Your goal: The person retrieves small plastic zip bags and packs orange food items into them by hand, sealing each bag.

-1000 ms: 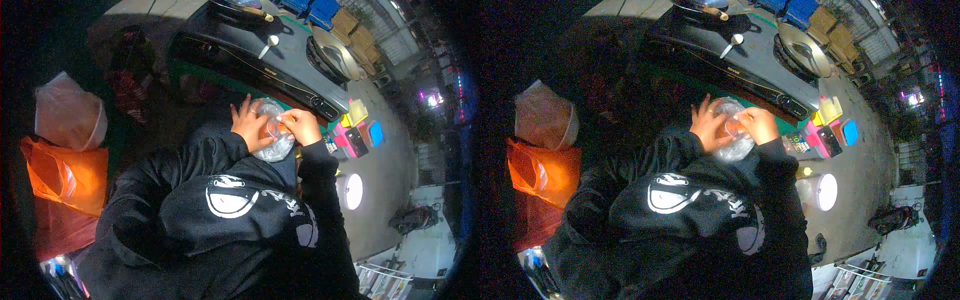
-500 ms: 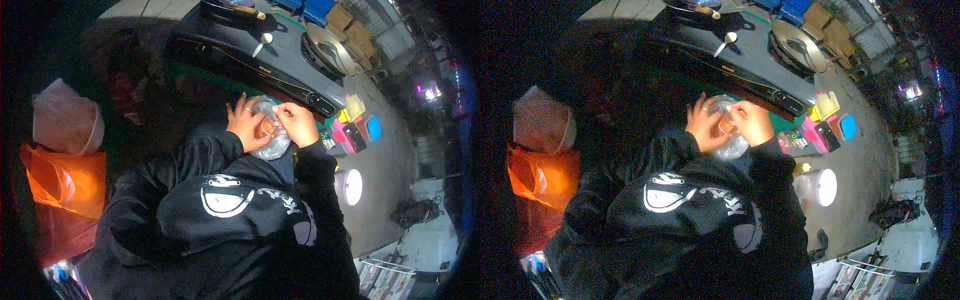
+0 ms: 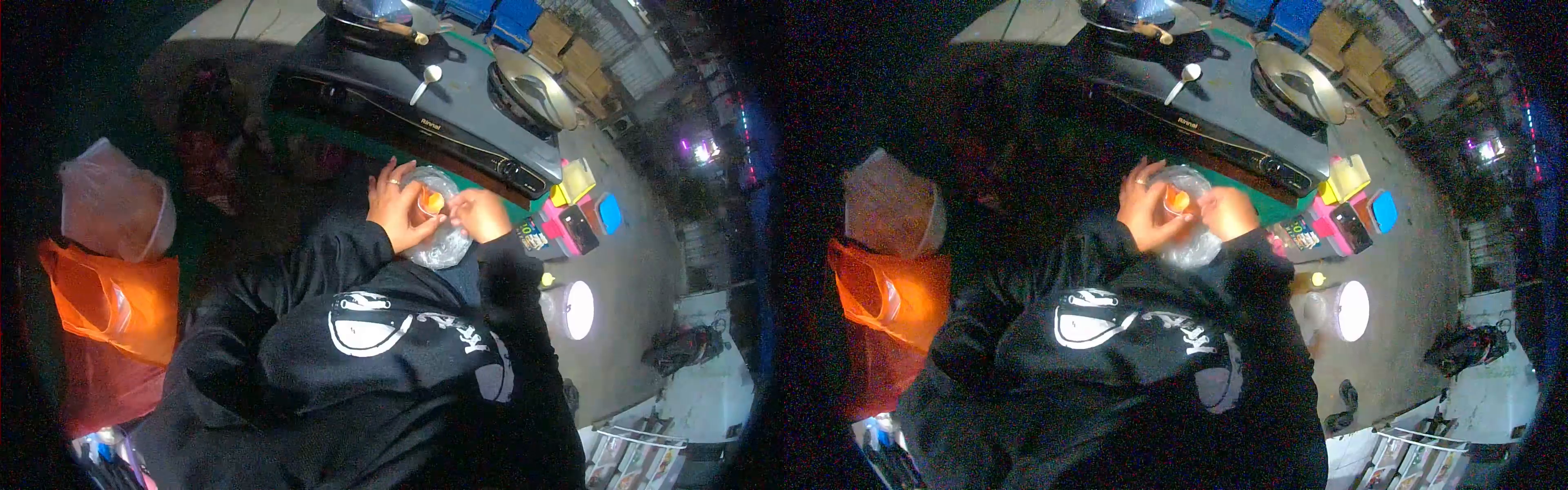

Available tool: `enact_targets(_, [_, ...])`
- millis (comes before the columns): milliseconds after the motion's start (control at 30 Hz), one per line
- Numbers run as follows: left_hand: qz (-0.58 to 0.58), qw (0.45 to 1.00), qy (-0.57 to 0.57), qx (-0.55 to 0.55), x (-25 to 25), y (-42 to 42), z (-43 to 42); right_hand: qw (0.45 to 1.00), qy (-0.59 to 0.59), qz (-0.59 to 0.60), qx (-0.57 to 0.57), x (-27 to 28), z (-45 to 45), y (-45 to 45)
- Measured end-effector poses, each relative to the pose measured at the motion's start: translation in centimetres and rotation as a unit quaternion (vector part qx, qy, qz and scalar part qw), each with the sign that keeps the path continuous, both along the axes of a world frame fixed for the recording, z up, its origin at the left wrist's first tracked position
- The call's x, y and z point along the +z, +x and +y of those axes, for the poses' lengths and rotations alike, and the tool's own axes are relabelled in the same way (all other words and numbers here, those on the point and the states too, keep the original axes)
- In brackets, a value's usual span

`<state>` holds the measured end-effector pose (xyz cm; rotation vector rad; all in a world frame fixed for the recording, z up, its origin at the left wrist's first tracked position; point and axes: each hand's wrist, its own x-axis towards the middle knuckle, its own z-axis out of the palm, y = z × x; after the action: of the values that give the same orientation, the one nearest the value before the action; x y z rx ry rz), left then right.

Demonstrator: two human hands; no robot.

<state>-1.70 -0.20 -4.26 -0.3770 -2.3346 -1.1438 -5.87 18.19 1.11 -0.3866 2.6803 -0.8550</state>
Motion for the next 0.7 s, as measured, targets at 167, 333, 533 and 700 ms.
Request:
enact_targets(167, [0.033,0.999,0.007,0.011,-0.5,-0.4,-0.3,0.967,-0.001,0.167,0.194,-5.8,-4.5,0.5])
enact_targets(333, [0.028,1.000,-0.001,-0.010,-0.4,-0.4,-0.3,0.952,0.038,0.254,0.169,-15.5,-3.6,-2.3])
enact_targets(533, [0.036,0.999,0.009,-0.028,-0.9,-0.5,-0.5,0.973,-0.112,0.139,0.149,-17.3,-2.9,-3.8])
enact_targets(700, [0.048,0.998,0.001,-0.040,-1.2,-0.6,-0.2,0.941,0.129,0.262,0.169,-17.1,-3.0,-3.6])
